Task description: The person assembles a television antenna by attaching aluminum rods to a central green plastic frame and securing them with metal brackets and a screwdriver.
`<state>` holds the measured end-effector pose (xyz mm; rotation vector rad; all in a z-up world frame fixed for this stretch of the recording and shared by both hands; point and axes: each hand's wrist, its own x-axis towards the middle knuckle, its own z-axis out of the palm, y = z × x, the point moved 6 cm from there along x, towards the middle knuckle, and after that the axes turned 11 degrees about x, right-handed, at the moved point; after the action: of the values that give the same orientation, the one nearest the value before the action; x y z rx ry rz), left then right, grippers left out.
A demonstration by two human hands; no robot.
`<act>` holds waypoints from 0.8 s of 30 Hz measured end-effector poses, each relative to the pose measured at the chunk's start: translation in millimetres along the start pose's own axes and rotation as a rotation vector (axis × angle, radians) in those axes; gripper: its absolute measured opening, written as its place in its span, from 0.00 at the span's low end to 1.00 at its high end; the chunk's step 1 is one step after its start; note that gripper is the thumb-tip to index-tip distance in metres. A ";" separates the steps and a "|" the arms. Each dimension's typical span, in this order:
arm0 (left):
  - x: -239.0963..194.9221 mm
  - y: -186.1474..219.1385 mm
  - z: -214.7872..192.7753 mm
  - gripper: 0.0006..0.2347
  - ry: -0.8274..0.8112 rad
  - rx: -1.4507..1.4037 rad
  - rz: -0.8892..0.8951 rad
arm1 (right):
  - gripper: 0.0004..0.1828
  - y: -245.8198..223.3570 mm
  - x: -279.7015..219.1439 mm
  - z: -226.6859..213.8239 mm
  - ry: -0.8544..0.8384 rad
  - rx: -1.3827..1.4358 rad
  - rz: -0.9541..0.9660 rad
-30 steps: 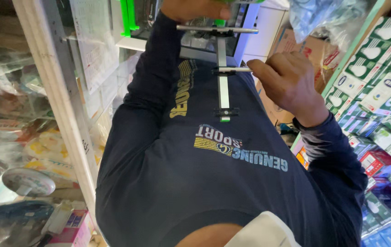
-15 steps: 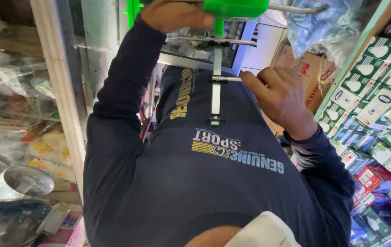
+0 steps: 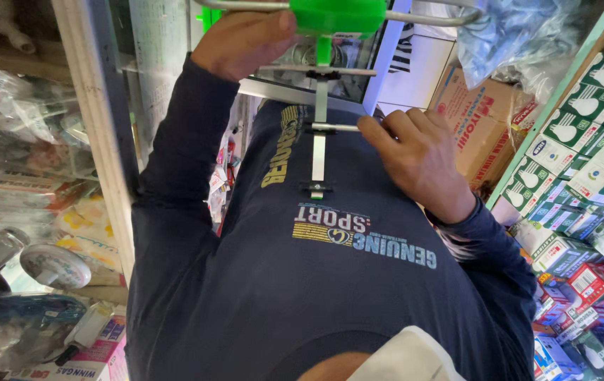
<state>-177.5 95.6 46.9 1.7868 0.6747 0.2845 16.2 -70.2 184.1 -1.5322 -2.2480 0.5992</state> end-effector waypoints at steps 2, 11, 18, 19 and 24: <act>-1.5 -10.1 7.7 0.25 -0.082 0.197 -0.077 | 0.15 -1.0 0.2 -0.5 -0.013 0.030 -0.014; 5.6 -32.2 42.1 0.17 -0.190 -1.005 -0.018 | 0.18 -2.1 -0.2 -1.5 -0.077 0.041 -0.046; 24.0 -16.6 24.1 0.11 -0.055 -0.134 0.171 | 0.20 14.5 -8.9 -30.8 -0.015 -0.028 0.071; 25.3 -13.5 19.3 0.11 0.010 0.295 0.190 | 0.25 20.9 -16.5 -45.3 0.067 -0.162 0.159; 45.2 -10.4 23.0 0.13 -0.044 0.005 0.277 | 0.26 53.6 -13.1 -92.2 0.340 -0.471 0.107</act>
<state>-132.4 105.2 23.3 1.8860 0.3957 0.4283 109.9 -51.8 233.2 -1.8129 -2.1387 -0.1801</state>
